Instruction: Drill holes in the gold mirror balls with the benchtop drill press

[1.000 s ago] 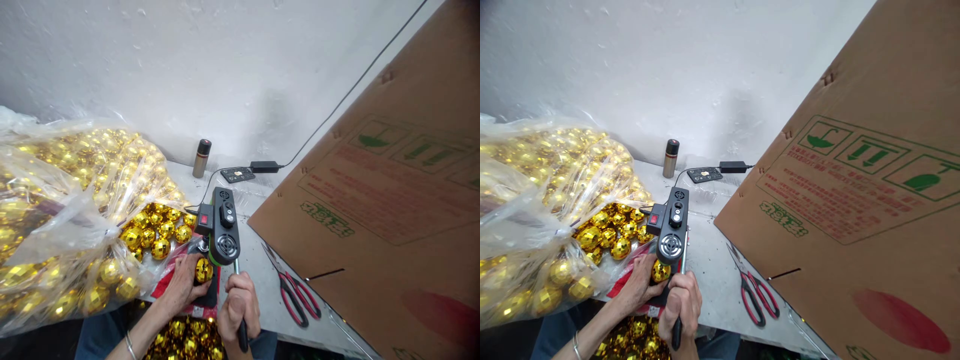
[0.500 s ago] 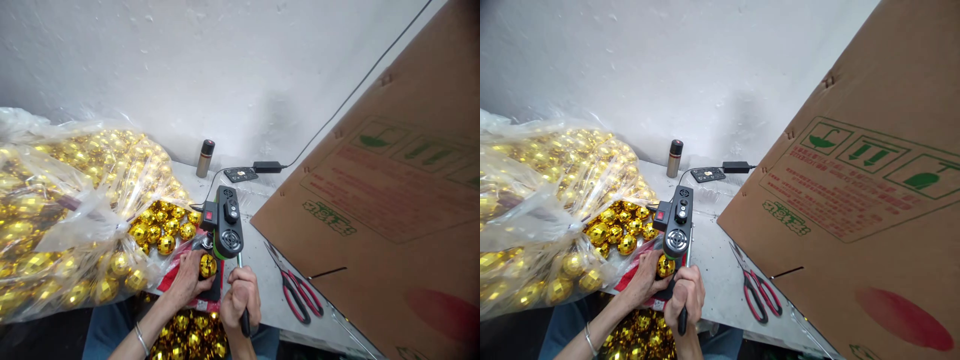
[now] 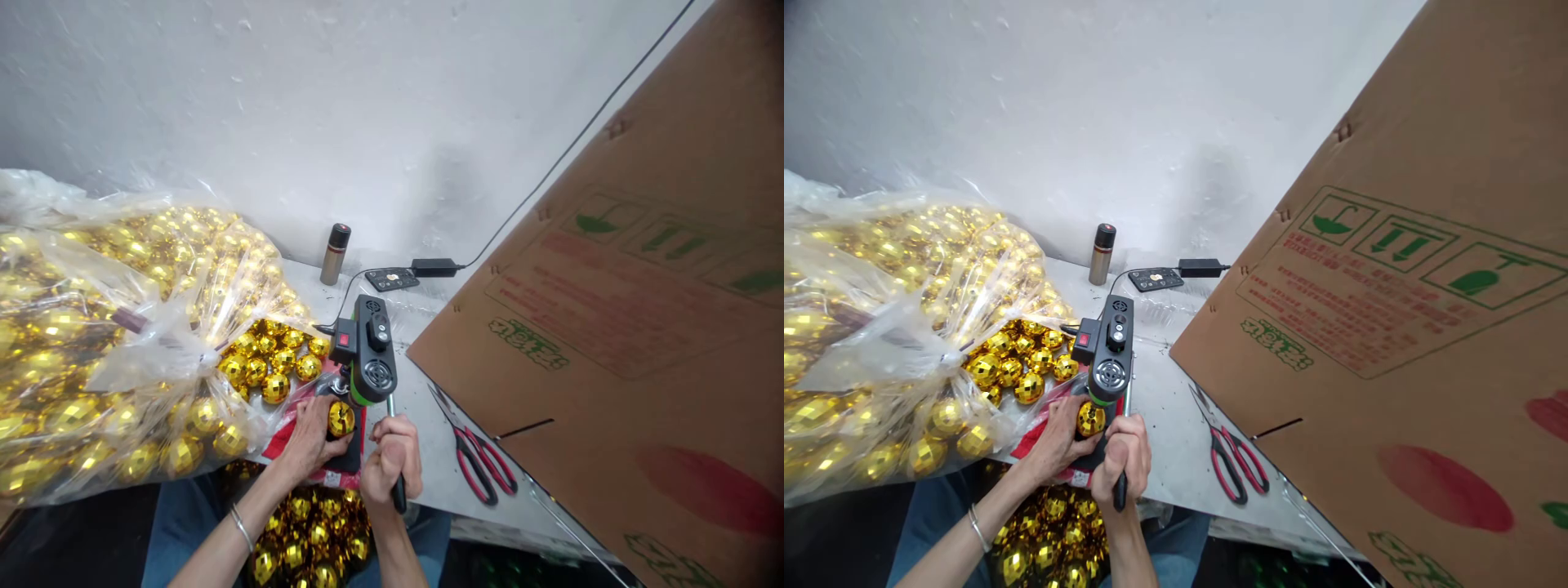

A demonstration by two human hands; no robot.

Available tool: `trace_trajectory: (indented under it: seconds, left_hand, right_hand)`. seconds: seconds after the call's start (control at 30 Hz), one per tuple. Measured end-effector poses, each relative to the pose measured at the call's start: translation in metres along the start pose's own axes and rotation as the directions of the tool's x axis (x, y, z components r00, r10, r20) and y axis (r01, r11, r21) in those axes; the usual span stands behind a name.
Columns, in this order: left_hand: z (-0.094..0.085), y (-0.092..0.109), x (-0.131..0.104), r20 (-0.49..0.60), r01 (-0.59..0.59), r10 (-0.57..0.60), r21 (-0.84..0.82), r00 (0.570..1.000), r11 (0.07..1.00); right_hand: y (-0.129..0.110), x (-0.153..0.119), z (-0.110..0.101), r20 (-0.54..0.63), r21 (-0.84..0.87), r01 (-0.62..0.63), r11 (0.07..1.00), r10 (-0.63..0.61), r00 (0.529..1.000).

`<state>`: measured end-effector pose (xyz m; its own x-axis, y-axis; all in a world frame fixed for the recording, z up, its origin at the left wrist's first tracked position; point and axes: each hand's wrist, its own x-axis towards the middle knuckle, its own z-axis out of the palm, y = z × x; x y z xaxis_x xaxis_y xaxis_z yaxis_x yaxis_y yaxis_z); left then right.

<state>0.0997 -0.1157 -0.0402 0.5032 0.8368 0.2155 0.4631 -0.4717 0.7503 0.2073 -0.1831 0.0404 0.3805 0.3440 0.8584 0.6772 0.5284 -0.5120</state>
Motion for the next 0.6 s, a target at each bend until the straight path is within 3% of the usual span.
trace_trajectory:
  seconds: [0.37,0.5,0.6]
  left_hand:
    - [-0.002,0.001,0.000,0.039,0.006,-0.005,-0.020,0.999,1.000]
    - [-0.005,0.002,0.002,0.035,0.008,-0.007,-0.033,0.999,0.999]
    - [-0.004,0.000,-0.002,-0.015,0.002,-0.002,-0.043,1.000,0.999]
  right_hand:
    - [0.019,-0.019,-0.002,0.057,-0.094,0.145,0.985,-0.140,0.988]
    - [0.006,0.000,-0.007,0.108,-0.084,0.144,0.986,-0.134,0.985]
    - [-0.018,0.030,-0.011,0.119,-0.103,0.020,0.994,-0.008,0.993]
